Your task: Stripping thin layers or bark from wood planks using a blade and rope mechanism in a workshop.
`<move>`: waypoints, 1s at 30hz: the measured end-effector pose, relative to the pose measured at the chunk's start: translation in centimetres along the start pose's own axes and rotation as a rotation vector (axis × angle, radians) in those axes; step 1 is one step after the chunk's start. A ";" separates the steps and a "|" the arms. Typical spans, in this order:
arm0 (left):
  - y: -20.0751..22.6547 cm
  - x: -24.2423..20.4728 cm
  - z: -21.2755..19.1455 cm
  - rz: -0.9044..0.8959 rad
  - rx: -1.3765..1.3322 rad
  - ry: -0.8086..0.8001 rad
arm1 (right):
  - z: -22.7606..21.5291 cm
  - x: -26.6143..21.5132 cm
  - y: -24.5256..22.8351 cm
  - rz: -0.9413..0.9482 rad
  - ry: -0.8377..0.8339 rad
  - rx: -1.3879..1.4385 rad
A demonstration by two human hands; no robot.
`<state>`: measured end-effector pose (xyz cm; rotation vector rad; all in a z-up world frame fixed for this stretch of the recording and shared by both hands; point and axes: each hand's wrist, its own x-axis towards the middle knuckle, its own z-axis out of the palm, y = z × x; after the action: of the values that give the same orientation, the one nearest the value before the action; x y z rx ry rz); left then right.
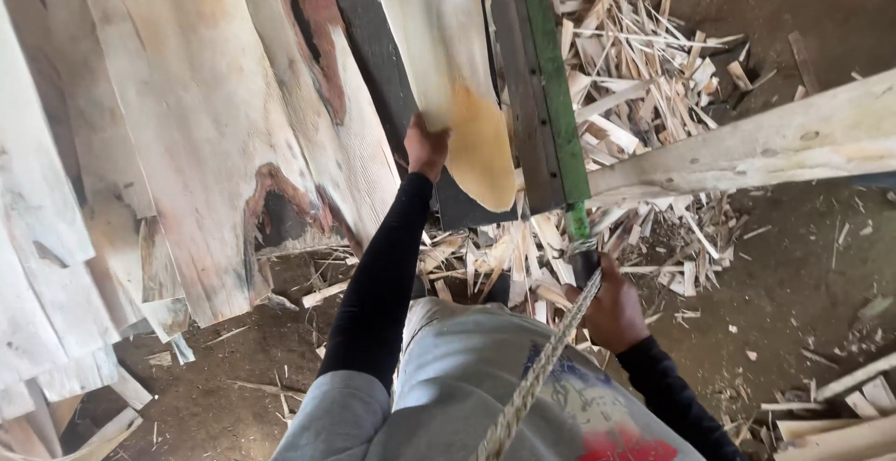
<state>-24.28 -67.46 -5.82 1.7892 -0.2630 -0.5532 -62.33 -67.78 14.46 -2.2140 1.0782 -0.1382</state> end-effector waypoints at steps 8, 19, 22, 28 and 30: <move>0.3 0.6 1.3 0.055 0.029 0.045 | 0.3 0.2 -0.5 -0.006 0.043 -0.099; 0.2 0.6 1.4 0.099 0.002 0.020 | -1.0 -0.3 1.4 0.038 -0.052 -0.149; 1.6 -0.2 1.0 -0.009 -0.009 0.011 | -5.9 -0.4 -7.1 0.196 -0.053 -0.062; 1.0 0.4 1.5 0.080 0.095 0.084 | 12.8 2.5 13.0 0.325 -0.134 -0.380; 1.9 -0.2 1.2 0.011 0.012 0.051 | 14.4 2.1 14.1 0.348 -0.147 -0.361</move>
<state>-24.83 -68.94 -4.22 1.8098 -0.2416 -0.4985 -65.10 -68.03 -5.59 -2.2554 1.4747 0.3931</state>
